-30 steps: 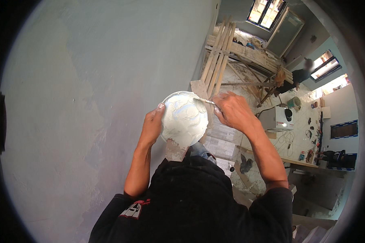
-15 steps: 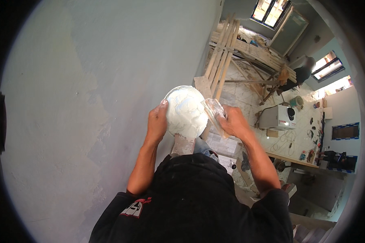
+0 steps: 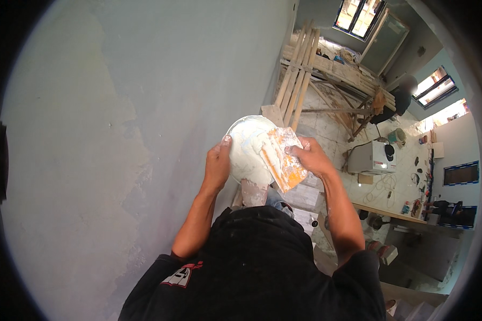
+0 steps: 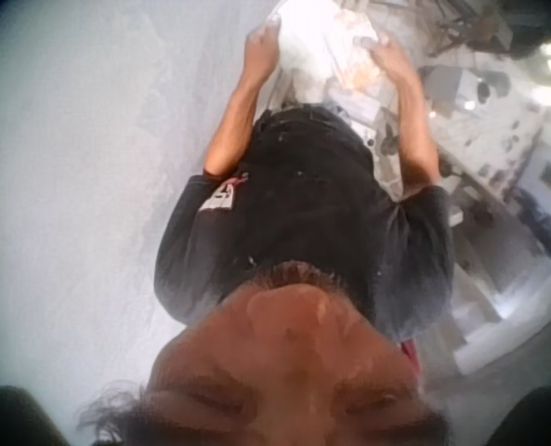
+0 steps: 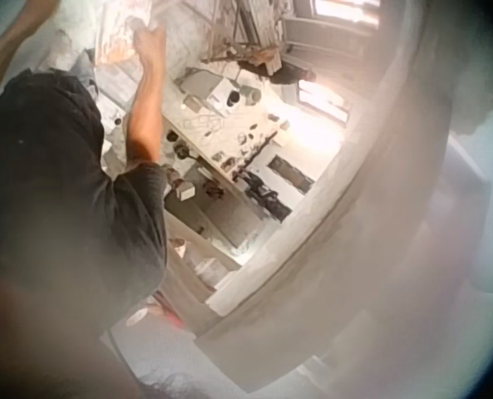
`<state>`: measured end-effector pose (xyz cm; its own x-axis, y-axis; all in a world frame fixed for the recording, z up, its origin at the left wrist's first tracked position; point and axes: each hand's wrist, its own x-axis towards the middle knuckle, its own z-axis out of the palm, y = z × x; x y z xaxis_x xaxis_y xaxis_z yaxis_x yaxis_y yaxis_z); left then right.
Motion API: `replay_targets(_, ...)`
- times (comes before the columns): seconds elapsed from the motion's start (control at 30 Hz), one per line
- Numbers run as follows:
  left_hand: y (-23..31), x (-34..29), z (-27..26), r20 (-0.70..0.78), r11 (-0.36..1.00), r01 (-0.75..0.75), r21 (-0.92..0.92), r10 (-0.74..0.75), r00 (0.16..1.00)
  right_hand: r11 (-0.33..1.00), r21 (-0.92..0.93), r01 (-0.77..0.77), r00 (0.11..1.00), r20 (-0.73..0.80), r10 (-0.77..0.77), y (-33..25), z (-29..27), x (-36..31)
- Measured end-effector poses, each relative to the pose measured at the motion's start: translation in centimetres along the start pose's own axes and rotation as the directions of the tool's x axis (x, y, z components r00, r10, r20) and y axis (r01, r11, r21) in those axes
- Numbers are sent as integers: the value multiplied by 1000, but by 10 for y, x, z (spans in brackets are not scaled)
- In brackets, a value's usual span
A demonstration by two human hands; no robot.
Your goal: The person scoops white plaster from a bucket with a trowel and applies it to a gray wall, smoothing the surface in repeated strokes. The person works on a single wall section while another worker is visible in the background.
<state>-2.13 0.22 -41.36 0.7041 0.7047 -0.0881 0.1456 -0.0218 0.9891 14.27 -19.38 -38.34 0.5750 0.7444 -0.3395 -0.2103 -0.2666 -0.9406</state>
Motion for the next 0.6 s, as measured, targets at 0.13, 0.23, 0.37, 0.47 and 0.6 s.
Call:
replay_targets(0.13, -6, -8, -4, 23, 996, 93, 16, -93, 995, 937, 345, -48, 998, 53, 32, 8, -5, 5)
replay_targets(0.23, -36, -18, -1, -46, 986, 163, -41, -165, 985, 847, 525, 83, 989, 63, -136, 24, -7, 0)
replay_targets(0.37, -65, -46, 3, 2, 931, 257, -259, -266, 964, 711, 642, 286, 927, 2, -375, -29, 29, -6)
replay_targets(0.47, -101, -72, 19, 57, 888, 281, -364, -280, 958, 590, 650, 479, 813, -76, -577, -48, 38, -14)
replay_targets(0.6, -119, -69, 19, 45, 870, 299, -392, -306, 951, 444, 378, 812, 535, -179, -826, -136, 63, -8)
